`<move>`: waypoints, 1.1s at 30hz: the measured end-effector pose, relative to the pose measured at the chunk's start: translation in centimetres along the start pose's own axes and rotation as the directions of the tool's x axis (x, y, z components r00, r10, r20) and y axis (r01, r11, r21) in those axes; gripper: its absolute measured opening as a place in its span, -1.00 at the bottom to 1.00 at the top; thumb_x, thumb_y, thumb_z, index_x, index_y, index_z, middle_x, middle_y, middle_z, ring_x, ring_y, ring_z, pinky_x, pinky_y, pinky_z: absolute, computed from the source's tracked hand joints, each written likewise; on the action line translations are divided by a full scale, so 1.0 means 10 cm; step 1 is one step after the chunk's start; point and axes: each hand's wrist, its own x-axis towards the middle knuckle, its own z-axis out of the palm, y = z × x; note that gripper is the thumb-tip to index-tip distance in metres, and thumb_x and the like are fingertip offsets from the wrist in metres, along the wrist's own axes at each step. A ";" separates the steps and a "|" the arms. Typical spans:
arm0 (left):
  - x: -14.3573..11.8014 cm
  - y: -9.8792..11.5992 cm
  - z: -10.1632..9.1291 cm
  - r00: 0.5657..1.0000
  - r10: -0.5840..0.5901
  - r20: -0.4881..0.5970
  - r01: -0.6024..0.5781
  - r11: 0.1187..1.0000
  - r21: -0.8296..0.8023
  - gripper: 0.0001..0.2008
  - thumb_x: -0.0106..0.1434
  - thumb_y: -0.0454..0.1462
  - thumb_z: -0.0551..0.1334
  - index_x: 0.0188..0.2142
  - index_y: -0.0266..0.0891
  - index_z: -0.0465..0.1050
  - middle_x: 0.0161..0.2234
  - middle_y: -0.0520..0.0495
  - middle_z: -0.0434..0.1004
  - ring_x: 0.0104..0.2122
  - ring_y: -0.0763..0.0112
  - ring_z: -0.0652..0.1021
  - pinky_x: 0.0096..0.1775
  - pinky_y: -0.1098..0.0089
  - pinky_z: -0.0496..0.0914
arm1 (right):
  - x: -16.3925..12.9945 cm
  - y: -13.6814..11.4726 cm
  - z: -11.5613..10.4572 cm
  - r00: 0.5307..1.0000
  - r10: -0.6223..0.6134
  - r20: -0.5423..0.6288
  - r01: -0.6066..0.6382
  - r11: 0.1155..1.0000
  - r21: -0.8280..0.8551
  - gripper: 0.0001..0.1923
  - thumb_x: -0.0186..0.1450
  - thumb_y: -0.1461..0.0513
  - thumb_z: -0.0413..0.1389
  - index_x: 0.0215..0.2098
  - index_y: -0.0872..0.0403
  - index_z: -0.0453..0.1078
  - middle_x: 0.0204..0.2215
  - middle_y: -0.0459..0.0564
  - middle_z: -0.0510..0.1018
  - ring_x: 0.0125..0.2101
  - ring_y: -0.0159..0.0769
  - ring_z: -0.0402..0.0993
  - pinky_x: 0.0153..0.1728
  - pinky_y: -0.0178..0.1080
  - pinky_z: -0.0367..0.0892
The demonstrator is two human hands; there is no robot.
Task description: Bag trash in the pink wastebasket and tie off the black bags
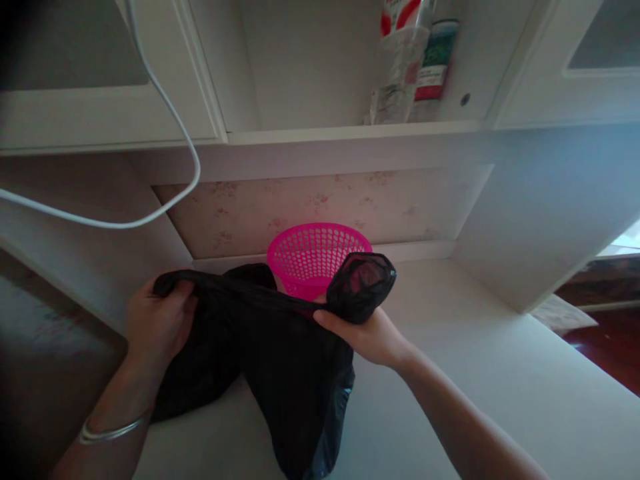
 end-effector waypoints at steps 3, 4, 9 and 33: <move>0.13 -0.06 0.01 0.995 -0.087 -0.039 0.081 0.988 -0.131 -0.79 -0.08 -0.21 0.49 -0.47 -0.16 0.53 -0.53 0.11 0.50 -0.56 0.47 0.46 -0.51 0.48 0.39 | -0.07 0.14 -0.20 0.969 0.114 -0.218 -0.112 0.993 0.021 -0.54 0.16 -0.17 0.38 -0.28 0.02 0.67 -0.23 0.06 0.75 -0.16 0.01 0.68 0.07 0.08 0.57; 0.16 -0.09 0.00 0.992 -0.120 -0.049 0.110 0.980 -0.169 -0.78 -0.09 -0.22 0.50 -0.48 -0.16 0.51 -0.53 0.11 0.50 -0.56 0.47 0.46 -0.52 0.48 0.39 | -0.10 0.20 -0.27 0.943 0.159 -0.293 -0.151 0.987 0.051 -0.52 0.10 -0.19 0.41 -0.31 0.02 0.67 -0.26 0.06 0.75 -0.20 -0.01 0.68 0.01 0.05 0.59; 0.29 -0.25 -0.14 0.968 -0.249 -0.036 0.227 0.925 -0.304 -0.78 -0.07 -0.29 0.53 -0.49 -0.18 0.51 -0.52 0.08 0.53 -0.56 0.46 0.48 -0.53 0.48 0.43 | -0.24 0.45 -0.61 0.821 0.245 -0.516 -0.115 0.956 0.270 -0.52 -0.12 -0.05 0.58 -0.32 -0.03 0.66 -0.28 -0.05 0.75 -0.29 -0.19 0.66 -0.15 -0.18 0.62; 0.31 -0.36 -0.47 0.946 -0.228 0.229 0.303 0.872 -0.384 -0.29 -0.25 -0.12 0.71 -0.04 -0.04 0.66 -0.21 0.04 0.74 -0.25 0.33 0.65 -0.23 0.45 0.64 | -0.36 0.58 -1.05 0.847 0.160 -0.507 0.115 0.876 0.469 -0.14 -0.09 -0.28 0.45 0.15 -0.28 0.53 0.06 -0.08 0.68 0.10 0.04 0.57 0.01 0.04 0.58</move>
